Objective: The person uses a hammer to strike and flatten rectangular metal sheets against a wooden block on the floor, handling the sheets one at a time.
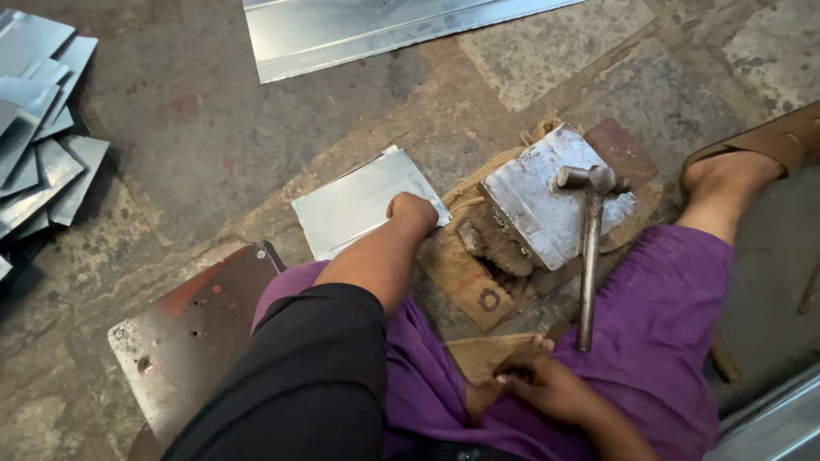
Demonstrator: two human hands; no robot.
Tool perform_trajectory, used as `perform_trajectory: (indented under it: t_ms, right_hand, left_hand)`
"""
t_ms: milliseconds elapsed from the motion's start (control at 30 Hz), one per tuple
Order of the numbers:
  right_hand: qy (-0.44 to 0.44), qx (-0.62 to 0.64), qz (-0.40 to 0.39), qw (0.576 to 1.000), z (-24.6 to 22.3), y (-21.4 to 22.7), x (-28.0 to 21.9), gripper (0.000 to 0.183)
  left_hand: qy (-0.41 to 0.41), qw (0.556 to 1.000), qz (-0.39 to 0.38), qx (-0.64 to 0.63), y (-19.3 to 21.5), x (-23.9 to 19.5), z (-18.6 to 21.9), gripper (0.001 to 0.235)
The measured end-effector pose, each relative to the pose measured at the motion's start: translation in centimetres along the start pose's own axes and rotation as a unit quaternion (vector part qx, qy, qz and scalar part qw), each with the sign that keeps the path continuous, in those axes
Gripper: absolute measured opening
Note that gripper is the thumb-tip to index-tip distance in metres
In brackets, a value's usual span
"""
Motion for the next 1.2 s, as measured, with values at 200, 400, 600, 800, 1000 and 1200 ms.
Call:
perform_trajectory:
  t_ms: [200, 400, 600, 800, 1000, 1200]
  right_hand:
    - [0.032, 0.020, 0.016, 0.999, 0.6, -0.3, 0.5, 0.027]
    - [0.014, 0.041, 0.012, 0.999, 0.4, -0.2, 1.4, 0.036]
    - [-0.138, -0.008, 0.176, 0.975, -6.2, 2.4, -0.5, 0.061]
    - [0.160, -0.120, 0.443, 0.874, -15.9, 5.8, -2.4, 0.069]
    - [0.218, -0.183, 0.434, 0.855, -19.3, 4.7, -1.0, 0.066]
    - [-0.017, 0.020, 0.377, 0.926, -14.9, 4.2, -0.2, 0.037]
  left_hand:
    - [-0.053, 0.996, 0.068, -0.023, 3.2, -1.9, -3.3, 0.028]
    - [-0.048, 0.869, 0.416, -0.263, 11.8, -9.6, -11.2, 0.021]
    - [-0.151, 0.650, 0.585, -0.462, 15.8, -17.9, -10.1, 0.029]
    - [-0.158, 0.543, 0.618, -0.546, 17.2, -23.3, -3.0, 0.038]
    - [-0.171, 0.562, 0.550, -0.593, 15.5, -27.6, 2.5, 0.040]
    - [-0.270, 0.608, 0.484, -0.569, 14.3, -25.8, 2.3, 0.029]
Point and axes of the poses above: each hand's wrist, its own x-axis towards the middle knuckle, its own y-axis out of the back of the hand, z = x × y, the point moved 3 cm from there along x, towards the middle knuckle, and after that the axes turned 1 degree about y, right-handed, at the moved point
